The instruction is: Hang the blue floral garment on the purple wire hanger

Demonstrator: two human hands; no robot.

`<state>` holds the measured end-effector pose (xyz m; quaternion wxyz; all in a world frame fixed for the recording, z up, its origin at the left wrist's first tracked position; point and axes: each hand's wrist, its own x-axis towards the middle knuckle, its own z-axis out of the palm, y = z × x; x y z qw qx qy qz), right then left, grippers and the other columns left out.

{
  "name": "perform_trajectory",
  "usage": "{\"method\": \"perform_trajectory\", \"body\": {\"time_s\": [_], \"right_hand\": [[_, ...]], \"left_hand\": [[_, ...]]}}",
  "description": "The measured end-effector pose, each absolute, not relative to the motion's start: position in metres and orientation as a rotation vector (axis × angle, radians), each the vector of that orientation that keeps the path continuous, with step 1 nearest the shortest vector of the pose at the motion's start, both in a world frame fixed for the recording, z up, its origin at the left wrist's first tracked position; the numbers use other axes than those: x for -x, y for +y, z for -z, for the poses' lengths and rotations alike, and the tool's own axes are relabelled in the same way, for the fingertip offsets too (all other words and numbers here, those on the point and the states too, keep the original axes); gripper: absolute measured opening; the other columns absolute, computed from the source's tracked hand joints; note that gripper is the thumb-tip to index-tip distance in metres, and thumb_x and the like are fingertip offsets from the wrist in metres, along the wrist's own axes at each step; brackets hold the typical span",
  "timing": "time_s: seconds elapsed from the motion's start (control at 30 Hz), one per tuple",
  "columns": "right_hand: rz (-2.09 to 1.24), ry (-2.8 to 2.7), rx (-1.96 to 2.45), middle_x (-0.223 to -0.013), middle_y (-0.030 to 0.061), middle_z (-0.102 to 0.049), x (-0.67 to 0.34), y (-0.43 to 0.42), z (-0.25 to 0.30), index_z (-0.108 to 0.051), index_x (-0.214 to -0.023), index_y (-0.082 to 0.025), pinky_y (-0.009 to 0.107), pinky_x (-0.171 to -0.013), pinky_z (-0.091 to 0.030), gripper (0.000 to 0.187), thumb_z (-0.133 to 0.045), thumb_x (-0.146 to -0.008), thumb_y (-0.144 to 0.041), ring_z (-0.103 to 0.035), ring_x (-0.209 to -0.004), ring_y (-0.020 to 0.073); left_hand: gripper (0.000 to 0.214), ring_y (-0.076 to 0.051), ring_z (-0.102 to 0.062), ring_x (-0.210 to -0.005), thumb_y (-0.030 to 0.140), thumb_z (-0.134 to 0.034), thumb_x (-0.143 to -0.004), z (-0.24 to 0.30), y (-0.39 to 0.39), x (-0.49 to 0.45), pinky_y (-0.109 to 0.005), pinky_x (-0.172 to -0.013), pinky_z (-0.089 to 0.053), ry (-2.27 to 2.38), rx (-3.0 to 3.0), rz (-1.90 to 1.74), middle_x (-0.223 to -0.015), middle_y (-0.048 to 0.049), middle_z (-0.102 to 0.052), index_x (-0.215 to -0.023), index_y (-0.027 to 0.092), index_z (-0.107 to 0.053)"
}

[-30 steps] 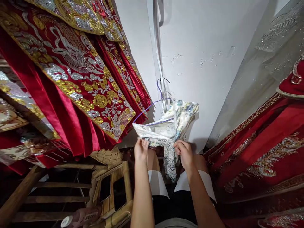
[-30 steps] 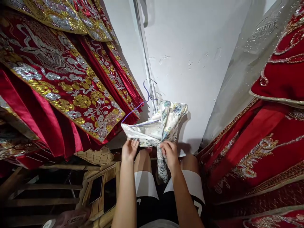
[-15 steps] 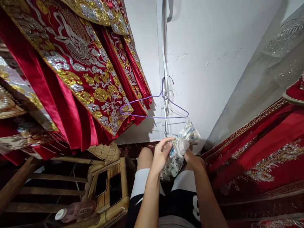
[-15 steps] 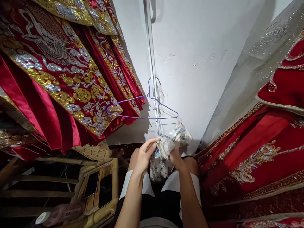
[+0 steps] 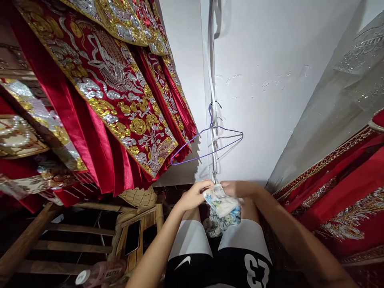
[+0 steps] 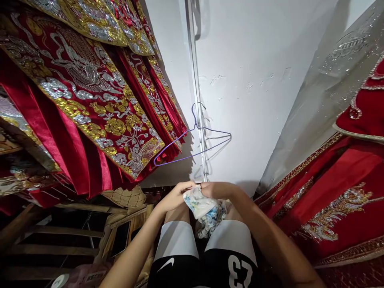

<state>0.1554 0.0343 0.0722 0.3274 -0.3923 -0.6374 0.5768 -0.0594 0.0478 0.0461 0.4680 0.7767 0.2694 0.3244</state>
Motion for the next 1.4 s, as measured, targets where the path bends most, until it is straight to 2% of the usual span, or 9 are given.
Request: {"method": "perform_trajectory", "body": {"time_s": [0.1,0.2,0.27,0.53,0.67,0.87,1.0,1.23,1.4], "right_hand": [[-1.574,-1.753,1.063,-0.069,0.0016,-0.071,-0.172,0.04,-0.095,-0.072,-0.069,-0.022,0.025,-0.047,-0.044,0.014,-0.072,-0.078,-0.033,-0.059,-0.058,0.016],[-1.486,-1.799,0.996,-0.102,0.003,-0.076,-0.167,0.039,-0.109,-0.075,-0.108,-0.022,0.025,-0.066,-0.052,0.033,-0.075,-0.079,-0.038,-0.067,-0.085,0.0193],[-1.391,-1.91,0.976,-0.096,0.0021,-0.075,-0.154,0.038,-0.111,-0.074,-0.105,-0.02,0.023,-0.066,-0.05,0.035,-0.081,-0.072,-0.032,-0.065,-0.085,0.0187],[-0.985,-1.9,1.093,-0.062,-0.0019,-0.059,-0.177,0.084,-0.11,-0.065,-0.065,-0.018,0.024,-0.056,-0.038,0.01,-0.065,-0.072,-0.025,-0.053,-0.061,0.0145],[-0.436,-1.757,1.255,-0.082,0.0029,-0.07,-0.204,0.129,-0.092,-0.071,-0.086,-0.02,0.03,-0.073,-0.046,0.02,-0.063,-0.068,-0.022,-0.062,-0.079,0.0217],[-0.539,-1.94,1.178,-0.098,0.0077,-0.077,-0.225,0.147,-0.061,-0.075,-0.097,-0.017,0.033,-0.08,-0.047,0.038,-0.048,-0.07,-0.015,-0.068,-0.091,0.0259],[-0.441,-2.014,1.196,-0.084,0.0045,-0.077,-0.255,0.124,-0.072,-0.076,-0.088,-0.017,0.03,-0.071,-0.044,0.033,-0.048,-0.07,-0.015,-0.068,-0.08,0.024],[-0.464,-2.038,1.245,-0.08,0.0043,-0.076,-0.266,0.094,-0.092,-0.077,-0.083,-0.017,0.028,-0.068,-0.043,0.025,-0.054,-0.074,-0.018,-0.067,-0.077,0.023],[-0.584,-2.023,1.174,-0.095,0.0041,-0.077,-0.24,0.079,-0.08,-0.075,-0.118,-0.021,0.028,-0.072,-0.049,0.055,-0.05,-0.071,-0.011,-0.068,-0.082,0.0224]], "left_hand": [[0.037,-0.012,-0.042,-0.057,0.042,-0.063,-0.081,-0.047,0.056,0.066,-0.024,-0.057,-0.036,0.811,-1.702,-0.864,-0.055,0.0014,-0.048,-0.055,0.017,-0.052],[0.047,-0.008,-0.026,-0.051,0.047,-0.059,-0.08,-0.062,0.054,0.063,-0.023,-0.05,-0.022,0.958,-1.558,-0.94,-0.05,0.0046,-0.032,-0.049,0.019,-0.038],[0.048,-0.008,-0.023,-0.052,0.047,-0.056,-0.084,-0.078,0.049,0.057,-0.023,-0.05,-0.019,0.966,-1.585,-0.905,-0.051,0.0047,-0.03,-0.05,0.019,-0.036],[0.037,-0.016,-0.051,-0.067,0.053,-0.066,-0.084,-0.074,0.064,0.092,-0.025,-0.062,-0.039,0.864,-1.928,-0.46,-0.073,0.0,-0.063,-0.081,0.016,-0.069],[0.023,-0.019,-0.056,-0.063,0.035,-0.062,-0.083,-0.049,0.075,0.126,-0.027,-0.063,-0.04,1.275,-2.213,-0.266,-0.067,-0.001,-0.066,-0.066,0.019,-0.063],[0.014,-0.035,-0.069,-0.099,0.02,-0.056,-0.082,-0.058,0.078,0.134,-0.047,-0.095,-0.047,1.669,-2.392,-0.078,-0.094,-0.0139,-0.076,-0.08,0.023,-0.07],[0.021,-0.036,-0.061,-0.117,0.025,-0.049,-0.09,-0.074,0.087,0.128,-0.05,-0.104,-0.045,1.721,-2.549,-0.378,-0.115,-0.02,-0.071,-0.086,0.019,-0.069],[0.023,-0.028,-0.059,-0.101,0.024,-0.041,-0.092,-0.117,0.101,0.104,-0.044,-0.097,-0.047,1.314,-2.702,-1.14,-0.099,-0.0122,-0.065,-0.073,0.021,-0.054],[0.022,-0.017,-0.054,-0.071,0.028,-0.047,-0.09,-0.14,0.13,0.09,-0.029,-0.07,-0.045,1.166,-2.247,-1.236,-0.081,-0.0019,-0.063,-0.102,0.019,-0.064]]}}
